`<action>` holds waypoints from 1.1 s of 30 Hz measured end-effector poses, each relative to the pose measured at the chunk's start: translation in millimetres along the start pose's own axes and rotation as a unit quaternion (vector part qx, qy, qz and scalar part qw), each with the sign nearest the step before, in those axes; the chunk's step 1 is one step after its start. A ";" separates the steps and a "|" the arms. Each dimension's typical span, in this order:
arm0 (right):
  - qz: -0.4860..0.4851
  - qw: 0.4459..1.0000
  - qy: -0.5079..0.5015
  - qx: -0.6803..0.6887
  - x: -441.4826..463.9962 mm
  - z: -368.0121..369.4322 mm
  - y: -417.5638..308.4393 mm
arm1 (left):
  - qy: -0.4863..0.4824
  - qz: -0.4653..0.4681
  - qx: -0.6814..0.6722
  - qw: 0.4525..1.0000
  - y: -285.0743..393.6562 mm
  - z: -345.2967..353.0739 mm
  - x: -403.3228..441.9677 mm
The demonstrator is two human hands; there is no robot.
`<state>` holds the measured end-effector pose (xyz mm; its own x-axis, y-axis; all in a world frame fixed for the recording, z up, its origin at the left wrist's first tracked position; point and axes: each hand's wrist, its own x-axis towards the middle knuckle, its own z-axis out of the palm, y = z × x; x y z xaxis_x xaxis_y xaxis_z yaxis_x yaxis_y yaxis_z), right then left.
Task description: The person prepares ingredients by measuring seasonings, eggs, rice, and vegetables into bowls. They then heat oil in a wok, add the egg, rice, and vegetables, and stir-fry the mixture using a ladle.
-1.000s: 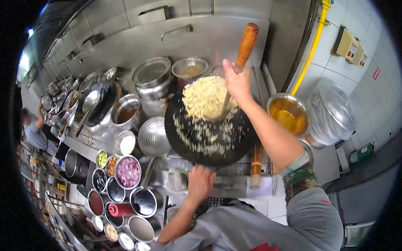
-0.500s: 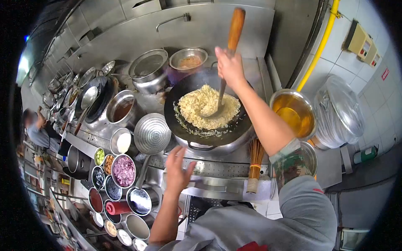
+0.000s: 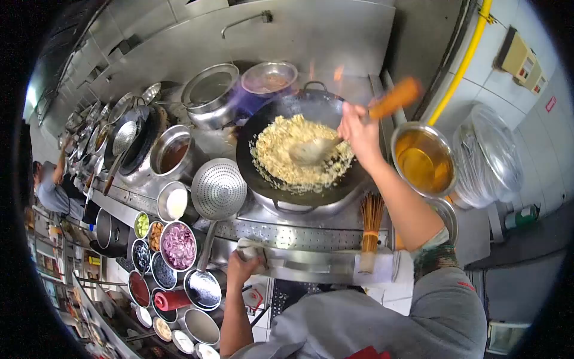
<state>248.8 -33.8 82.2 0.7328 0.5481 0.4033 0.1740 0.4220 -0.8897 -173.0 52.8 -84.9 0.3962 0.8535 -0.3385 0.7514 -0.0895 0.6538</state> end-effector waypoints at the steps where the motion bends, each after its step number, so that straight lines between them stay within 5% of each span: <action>1: 0.010 0.998 -0.006 -0.064 -24.6 -7.2 -0.1 | 0.005 -0.018 0.036 0.999 -2.9 1.5 -2.8; 3: 0.026 0.951 -0.122 -0.283 -64.3 -22.1 -30.8 | -0.011 -0.039 -0.036 0.999 -19.3 -5.8 -2.0; 6: 0.299 0.943 -0.147 -0.001 -131.8 -55.5 -65.3 | -0.077 -0.054 -0.347 0.933 -37.7 -23.7 -12.7; 9: 0.388 0.892 -0.120 0.198 -154.0 -49.4 -82.9 | -0.105 -0.073 -0.732 0.670 9.8 -18.7 -22.3; 10: 0.448 0.869 -0.010 0.208 -161.4 -29.0 -76.3 | -0.189 -0.056 -0.764 0.614 18.5 -14.7 -18.3; 11: 0.503 0.828 -0.047 0.241 -163.3 -28.6 -66.9 | -0.269 -0.038 -0.789 0.551 25.7 -7.5 -8.8; 13: 0.603 0.729 -0.106 0.306 -161.2 -32.8 -43.7 | -0.231 -0.072 -0.770 0.591 43.8 19.5 11.7; 14: 0.573 0.813 -0.052 0.090 -147.9 -2.4 -81.8 | -0.230 -0.090 -0.735 0.631 53.0 28.2 21.9; 15: 0.580 0.810 -0.072 0.053 -134.4 -11.7 -89.2 | -0.231 -0.108 -0.698 0.669 63.4 35.4 28.5; 17: 0.510 0.806 -0.174 -0.245 -128.3 -18.9 -111.7 | -0.263 -0.137 -0.655 0.695 90.9 30.4 28.8; 20: 0.367 0.771 -0.193 -0.483 -148.4 -10.1 -134.5 | -0.309 -0.150 -0.597 0.725 113.7 26.9 22.1; 23: 0.149 0.586 -0.327 -0.726 -169.2 -48.5 -96.2 | -0.349 -0.129 -0.583 0.722 142.2 26.1 25.6; 24: 0.214 0.607 -0.351 -0.680 -161.4 -50.5 -99.9 | -0.370 -0.139 -0.580 0.712 153.0 26.5 30.8; 27: 0.153 0.663 -0.307 -0.666 -155.9 -66.1 -112.8 | -0.342 -0.187 -0.558 0.733 181.9 24.3 35.4; 33: 0.172 0.613 -0.313 -0.704 -165.7 -75.7 -121.4 | -0.390 -0.195 -0.523 0.732 189.4 9.8 40.1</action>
<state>156.0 -230.5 107.2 0.5668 0.7852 -0.2493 0.7983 -0.5983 -0.0694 -9.6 65.0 18.7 0.7463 0.1203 -0.6547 0.2334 0.8738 0.4266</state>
